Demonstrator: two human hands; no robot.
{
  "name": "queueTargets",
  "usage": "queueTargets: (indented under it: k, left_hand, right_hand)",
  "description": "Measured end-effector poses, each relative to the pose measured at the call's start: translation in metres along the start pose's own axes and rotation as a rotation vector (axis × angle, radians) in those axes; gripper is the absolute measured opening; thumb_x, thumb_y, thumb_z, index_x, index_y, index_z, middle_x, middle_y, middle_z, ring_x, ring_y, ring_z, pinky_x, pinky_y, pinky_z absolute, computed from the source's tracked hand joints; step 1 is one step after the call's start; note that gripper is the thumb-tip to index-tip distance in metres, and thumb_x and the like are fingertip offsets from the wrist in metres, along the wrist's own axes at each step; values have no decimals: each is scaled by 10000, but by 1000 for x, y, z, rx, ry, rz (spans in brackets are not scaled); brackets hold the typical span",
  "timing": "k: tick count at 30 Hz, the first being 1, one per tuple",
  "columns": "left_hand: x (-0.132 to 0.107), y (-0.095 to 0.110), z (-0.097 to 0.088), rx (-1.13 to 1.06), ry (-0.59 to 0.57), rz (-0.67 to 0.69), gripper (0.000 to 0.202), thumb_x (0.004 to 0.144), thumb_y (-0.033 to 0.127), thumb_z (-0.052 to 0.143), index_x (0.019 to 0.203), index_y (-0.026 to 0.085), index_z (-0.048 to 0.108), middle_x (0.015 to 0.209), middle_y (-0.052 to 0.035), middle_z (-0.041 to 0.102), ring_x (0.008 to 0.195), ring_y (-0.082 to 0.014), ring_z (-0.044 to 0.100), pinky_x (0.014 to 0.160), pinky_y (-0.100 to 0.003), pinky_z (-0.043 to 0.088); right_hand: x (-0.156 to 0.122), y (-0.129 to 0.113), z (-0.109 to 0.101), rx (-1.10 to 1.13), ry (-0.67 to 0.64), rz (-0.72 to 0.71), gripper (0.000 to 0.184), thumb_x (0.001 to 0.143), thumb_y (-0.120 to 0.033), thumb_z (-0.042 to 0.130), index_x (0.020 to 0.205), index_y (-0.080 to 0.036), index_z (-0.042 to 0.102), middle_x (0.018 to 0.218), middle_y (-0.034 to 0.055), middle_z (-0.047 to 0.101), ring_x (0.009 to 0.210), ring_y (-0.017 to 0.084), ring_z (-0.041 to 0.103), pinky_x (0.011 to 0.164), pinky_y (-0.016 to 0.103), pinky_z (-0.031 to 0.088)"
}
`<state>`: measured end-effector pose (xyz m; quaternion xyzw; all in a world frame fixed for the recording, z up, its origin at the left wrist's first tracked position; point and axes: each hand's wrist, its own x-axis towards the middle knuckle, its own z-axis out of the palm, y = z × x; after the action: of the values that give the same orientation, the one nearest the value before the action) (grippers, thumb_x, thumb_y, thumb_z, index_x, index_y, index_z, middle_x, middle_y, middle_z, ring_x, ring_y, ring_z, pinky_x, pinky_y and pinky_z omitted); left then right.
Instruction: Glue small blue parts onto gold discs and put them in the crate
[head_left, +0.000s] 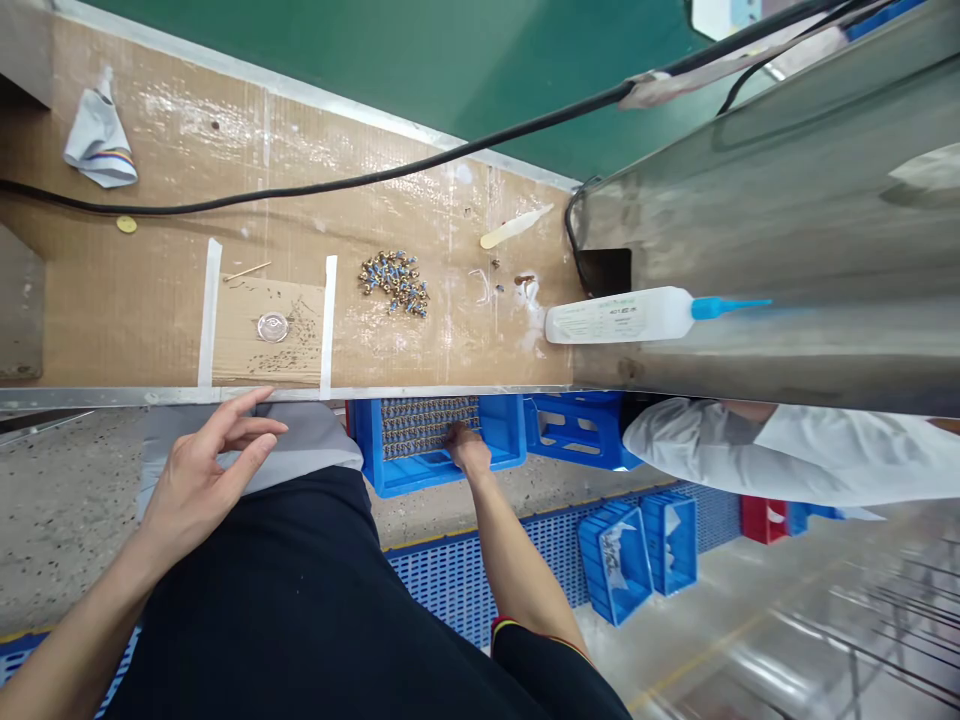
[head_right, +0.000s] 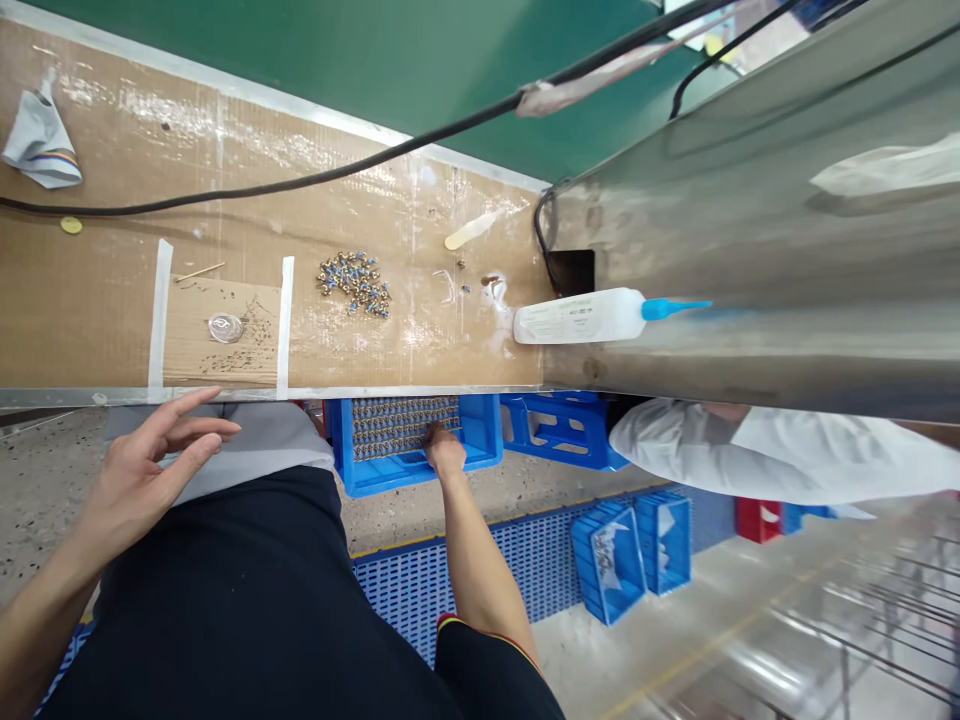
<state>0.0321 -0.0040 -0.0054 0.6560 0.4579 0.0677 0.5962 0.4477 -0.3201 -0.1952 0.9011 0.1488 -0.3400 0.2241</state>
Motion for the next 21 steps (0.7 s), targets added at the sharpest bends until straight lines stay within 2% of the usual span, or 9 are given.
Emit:
queueTargets:
  k: [5,9,11,13,15,16,17,19,21]
  left_hand:
    - [1,-3,-1,-4,2,-9,587,1084,612,724,1614,371,646,1245,-38,894,1144,-290,854,744,-282,660]
    - [-1,-5,-3,-15,18,-7,571,1094,609,713,1610,373,650,1249,-37,895,1188,-289,845,713,-259,636]
    - [-2,-7,-5,-26,23,-9,574,1091,614,717,1602,359,659,1244,-48,896,1214,-303,841,689,-258,629]
    - [-2,-8,-6,-46,40,-10,575,1085,624,722,1580,334,680,1227,-63,899,1201,-316,845,689,-274,640]
    - [-2,-7,-6,-62,63,-1,551,1085,621,724,1540,311,708,1200,-70,902,1162,-316,855,731,-299,665]
    - [-1,-6,-6,-67,74,8,533,1087,614,724,1520,304,721,1185,-69,904,1144,-311,859,765,-313,679]
    - [-1,-4,-5,-72,83,20,514,1089,605,724,1502,299,731,1170,-66,905,1131,-306,862,801,-326,691]
    - [-1,3,-4,-77,102,45,480,1093,591,719,1470,296,748,1150,-63,906,1130,-303,864,857,-346,706]
    - [-5,10,-5,-73,128,53,456,1095,597,707,1444,308,762,1138,-58,906,1134,-306,867,865,-352,717]
  right_hand:
    - [-14,-10,-11,18,16,-6,423,1115,-511,732,1402,-201,705,1355,97,750,1173,254,754,1043,489,667]
    - [-39,-11,-41,68,0,-61,337,1097,-458,755,1282,-177,739,1241,95,784,1100,245,768,1006,462,659]
    - [-61,-5,-66,119,-55,-163,256,1056,-409,783,1128,-164,766,1116,102,813,1031,250,780,953,422,647]
    - [-90,0,-95,196,-155,-318,234,1017,-422,804,997,-191,770,1006,78,831,966,241,789,899,369,636]
    - [-121,-6,-127,352,-232,-521,294,1011,-518,799,976,-228,773,959,32,835,931,220,789,870,338,631]
    - [-136,-15,-142,487,-217,-646,324,1020,-552,788,985,-230,779,949,30,833,918,219,784,858,343,629]
    - [-148,-28,-156,618,-140,-752,339,1027,-568,782,995,-230,789,945,32,829,899,218,777,844,350,625]
    - [-160,-64,-181,779,160,-870,293,1038,-526,790,1025,-235,814,990,40,840,912,213,775,857,360,616]
    - [-157,-104,-200,780,468,-940,202,1056,-443,766,1066,-250,825,1060,41,847,977,212,779,915,373,610]
